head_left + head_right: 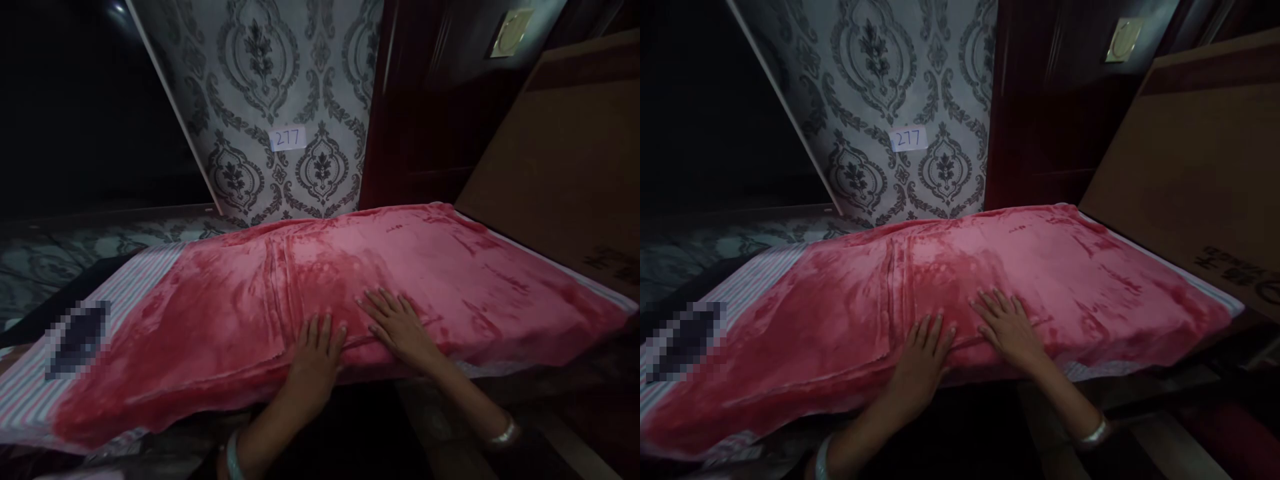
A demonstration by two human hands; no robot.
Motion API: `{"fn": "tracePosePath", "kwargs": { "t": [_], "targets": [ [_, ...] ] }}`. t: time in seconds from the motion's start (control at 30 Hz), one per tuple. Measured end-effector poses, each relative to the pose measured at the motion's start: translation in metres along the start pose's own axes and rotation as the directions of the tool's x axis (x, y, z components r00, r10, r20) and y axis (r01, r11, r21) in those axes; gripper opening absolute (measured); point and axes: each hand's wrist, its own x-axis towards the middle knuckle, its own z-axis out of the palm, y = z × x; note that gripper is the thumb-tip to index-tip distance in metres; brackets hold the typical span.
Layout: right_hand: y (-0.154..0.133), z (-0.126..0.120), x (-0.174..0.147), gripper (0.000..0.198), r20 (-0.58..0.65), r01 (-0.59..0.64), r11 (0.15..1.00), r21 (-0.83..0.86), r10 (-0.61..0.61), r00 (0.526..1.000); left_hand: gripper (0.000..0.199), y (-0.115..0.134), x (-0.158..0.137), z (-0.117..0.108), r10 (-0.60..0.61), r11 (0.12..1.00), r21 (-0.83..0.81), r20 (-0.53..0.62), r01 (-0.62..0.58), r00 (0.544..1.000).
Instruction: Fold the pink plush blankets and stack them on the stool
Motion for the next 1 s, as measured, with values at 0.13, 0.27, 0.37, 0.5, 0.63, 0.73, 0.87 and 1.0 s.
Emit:
{"fn": "tracePosePath", "kwargs": {
  "t": [0.13,0.27,0.37,0.5,0.63,0.73,0.87,1.0],
  "targets": [
    [0.004,0.002,-0.015,0.048,-0.029,0.014,0.999,0.038,-0.013,0.999,0.061,0.009,-0.019,0.016,0.005,0.992,0.124,-0.115,0.009,0.993],
    [0.006,-0.014,0.003,0.044,-0.005,0.024,0.989,0.144,-0.024,1.0,0.065,0.013,-0.029,0.023,-0.004,0.992,0.126,-0.157,0.024,0.988],
    [-0.004,-0.027,0.043,0.046,0.011,0.051,0.977,0.207,-0.054,0.998,0.075,0.018,-0.036,0.026,-0.019,0.997,0.067,-0.163,0.031,0.986],
    [-0.031,-0.034,0.12,0.056,0.116,0.079,0.962,0.261,-0.113,0.987,0.073,0.022,-0.041,0.005,-0.056,0.996,-0.078,-0.105,0.048,0.993],
    [-0.066,-0.023,0.182,0.066,0.243,0.007,0.971,0.238,-0.067,0.968,0.048,0.008,-0.041,-0.045,-0.043,0.934,-0.357,-0.059,0.019,0.997],
    [-0.088,0.0,0.191,0.064,0.283,-0.004,0.984,0.179,-0.048,0.958,0.04,-0.022,-0.04,-0.074,-0.165,0.898,-0.43,-0.141,0.09,0.976],
    [-0.1,0.029,0.174,0.064,0.227,0.059,0.994,0.092,-0.079,0.971,0.047,-0.066,-0.038,-0.072,-0.397,0.893,-0.261,-0.072,0.367,0.915],
    [-0.098,0.034,0.167,0.064,0.23,0.063,0.993,0.096,-0.083,0.97,0.056,-0.074,-0.039,-0.048,-0.482,0.864,-0.096,0.129,0.494,0.867]
  ]
}}
